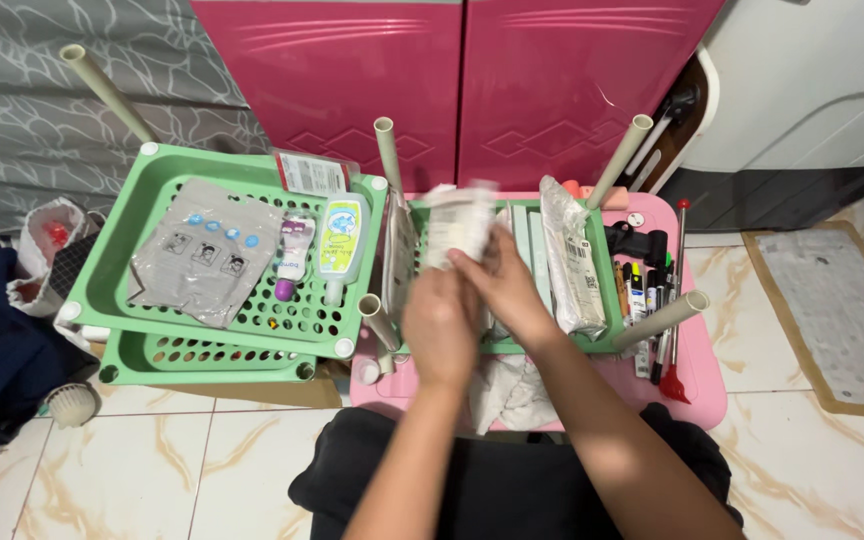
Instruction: The person sits on the floor and unwraps plastic-wrapped packages one at a time, tearing off the plastic wrap. They place the unwrapped items, including a phone case in a box, upright into green plastic baskets and arrange them in rows.
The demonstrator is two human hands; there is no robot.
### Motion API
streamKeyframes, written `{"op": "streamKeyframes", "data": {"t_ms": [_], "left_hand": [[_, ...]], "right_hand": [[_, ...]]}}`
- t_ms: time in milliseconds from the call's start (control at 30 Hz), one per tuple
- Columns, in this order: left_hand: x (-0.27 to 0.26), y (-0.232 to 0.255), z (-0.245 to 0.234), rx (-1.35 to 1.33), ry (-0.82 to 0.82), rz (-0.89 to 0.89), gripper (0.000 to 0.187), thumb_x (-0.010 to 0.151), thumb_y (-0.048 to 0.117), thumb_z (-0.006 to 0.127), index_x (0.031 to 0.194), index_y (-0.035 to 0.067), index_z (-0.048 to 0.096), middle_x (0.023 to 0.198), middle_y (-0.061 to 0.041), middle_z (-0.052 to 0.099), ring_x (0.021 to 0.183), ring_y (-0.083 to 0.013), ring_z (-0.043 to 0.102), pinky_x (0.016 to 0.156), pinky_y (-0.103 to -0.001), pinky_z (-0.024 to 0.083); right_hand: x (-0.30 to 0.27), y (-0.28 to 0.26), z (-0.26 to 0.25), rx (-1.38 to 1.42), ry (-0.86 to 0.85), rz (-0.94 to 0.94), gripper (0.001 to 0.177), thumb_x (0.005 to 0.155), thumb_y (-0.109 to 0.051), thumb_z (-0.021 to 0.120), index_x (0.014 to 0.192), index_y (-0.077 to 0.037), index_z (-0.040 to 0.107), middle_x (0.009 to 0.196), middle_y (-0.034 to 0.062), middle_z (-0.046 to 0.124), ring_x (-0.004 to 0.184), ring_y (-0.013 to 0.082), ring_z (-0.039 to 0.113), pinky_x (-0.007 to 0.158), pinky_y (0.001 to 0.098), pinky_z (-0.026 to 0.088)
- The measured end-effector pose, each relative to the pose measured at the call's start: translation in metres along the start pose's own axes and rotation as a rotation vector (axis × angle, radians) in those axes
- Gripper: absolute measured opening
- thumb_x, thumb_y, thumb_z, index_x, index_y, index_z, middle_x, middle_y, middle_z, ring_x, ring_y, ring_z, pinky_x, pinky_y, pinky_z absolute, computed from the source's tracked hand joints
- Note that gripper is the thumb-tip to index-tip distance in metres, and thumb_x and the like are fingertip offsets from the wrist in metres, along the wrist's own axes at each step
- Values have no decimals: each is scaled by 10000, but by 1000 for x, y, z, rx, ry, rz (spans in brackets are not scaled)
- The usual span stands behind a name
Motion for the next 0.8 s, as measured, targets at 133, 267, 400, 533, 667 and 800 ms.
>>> {"op": "streamKeyframes", "data": {"t_ms": [133, 267, 400, 533, 667, 800], "left_hand": [[-2, 53, -50, -238, -110, 157, 141, 869, 105, 685, 982, 22, 693, 991, -128, 678, 1037, -348, 609, 911, -484, 469], [10, 67, -85, -337, -187, 264, 268, 940, 104, 623, 1202, 60, 660, 1295, -111, 632, 1321, -348, 523, 1140, -487, 371], [26, 79, -114, -313, -193, 309, 429, 986, 135, 623, 1409, 69, 591, 1568, -126, 484, 1451, -358, 432, 1200, -490, 297], [22, 94, -149, -551, -283, 319, 451, 957, 197, 669, 1384, 79, 586, 1623, -120, 439, 1491, -345, 435, 1240, -482, 321], [13, 112, -170, -555, -288, 394, 362, 863, 186, 770, 1191, 92, 648, 1597, -121, 454, 1457, -344, 467, 1210, -469, 373], [1, 120, -182, -508, -256, 441, 214, 815, 56, 815, 970, 75, 669, 1581, -92, 507, 1490, -341, 483, 1216, -444, 440]], "right_hand": [[-29, -22, -28, 399, -98, 87, 502, 907, -98, 703, 1372, 3, 546, 1214, 91, 696, 1083, 165, 662, 929, 307, 527], [-65, -32, -75, 430, -106, 172, 511, 876, -54, 689, 1364, 30, 561, 1197, 89, 702, 1074, 171, 672, 921, 324, 529], [-106, -61, -104, 388, -267, 103, 556, 866, -31, 698, 1394, 68, 555, 1244, 110, 692, 1119, 194, 658, 961, 348, 516], [-139, -83, -120, 384, -254, 49, 695, 823, -9, 707, 1474, 18, 464, 1322, 103, 660, 1203, 188, 630, 1028, 350, 494], [-153, -88, -129, 248, -235, -106, 756, 807, 71, 722, 1510, 51, 444, 1346, 126, 635, 1245, 196, 599, 1067, 356, 468], [-161, -77, -131, 333, -227, -172, 756, 839, 98, 675, 1537, 39, 390, 1406, 129, 600, 1295, 207, 577, 1101, 370, 456]]}}
Point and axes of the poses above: each hand's wrist, its own x-axis towards the middle knuckle, its own z-axis out of the palm, y = z × x, the point moved 3 cm from there along x, towards the middle knuckle
